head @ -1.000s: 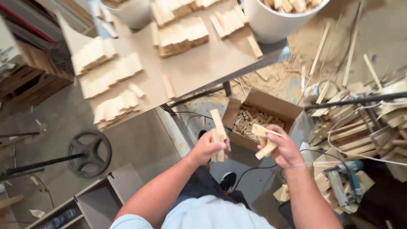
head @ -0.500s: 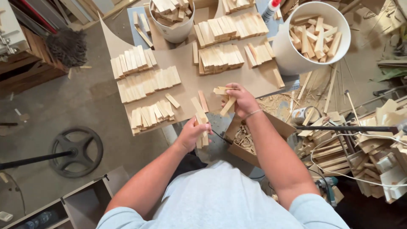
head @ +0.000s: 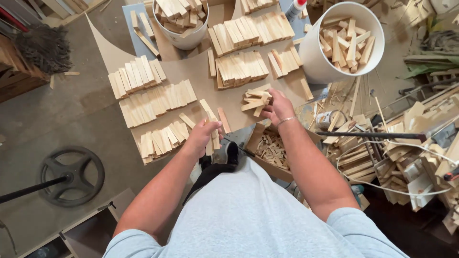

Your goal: Sort and pack small wooden slats into a cardboard box and organize them on a workbench.

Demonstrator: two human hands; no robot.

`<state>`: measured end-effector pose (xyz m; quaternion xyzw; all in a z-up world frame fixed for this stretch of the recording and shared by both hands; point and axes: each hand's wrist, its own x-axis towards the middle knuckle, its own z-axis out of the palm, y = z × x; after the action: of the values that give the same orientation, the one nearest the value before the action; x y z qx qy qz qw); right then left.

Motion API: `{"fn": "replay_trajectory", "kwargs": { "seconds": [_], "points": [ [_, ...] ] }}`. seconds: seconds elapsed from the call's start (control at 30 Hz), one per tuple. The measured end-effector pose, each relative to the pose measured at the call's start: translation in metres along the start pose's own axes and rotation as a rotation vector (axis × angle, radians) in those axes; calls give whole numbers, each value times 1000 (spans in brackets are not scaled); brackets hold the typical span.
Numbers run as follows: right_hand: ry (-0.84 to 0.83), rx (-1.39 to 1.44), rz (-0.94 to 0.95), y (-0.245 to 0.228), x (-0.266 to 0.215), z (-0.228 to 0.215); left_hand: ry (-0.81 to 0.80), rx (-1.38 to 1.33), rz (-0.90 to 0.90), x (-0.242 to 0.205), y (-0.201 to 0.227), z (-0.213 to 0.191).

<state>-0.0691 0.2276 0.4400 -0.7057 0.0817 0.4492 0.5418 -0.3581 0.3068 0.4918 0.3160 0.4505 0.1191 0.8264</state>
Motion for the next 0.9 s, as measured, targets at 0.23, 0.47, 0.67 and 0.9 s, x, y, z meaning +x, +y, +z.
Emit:
{"fn": "replay_trajectory", "kwargs": {
  "seconds": [0.23, 0.47, 0.67, 0.9],
  "points": [
    [-60, -79, -116, -23, -46, -32, 127, 110, 41, 21, 17, 10],
    [-76, -970, -1015, 9, -30, -55, 351, 202, 146, 34, 33, 36],
    [-66, -1272, -1468, 29, -1, -53, 457, 177, 134, 34, 28, 50],
    [-257, -1289, -1163, 5, -60, -20, 455, 157, 103, 41, -12, 10]
  ]
}}
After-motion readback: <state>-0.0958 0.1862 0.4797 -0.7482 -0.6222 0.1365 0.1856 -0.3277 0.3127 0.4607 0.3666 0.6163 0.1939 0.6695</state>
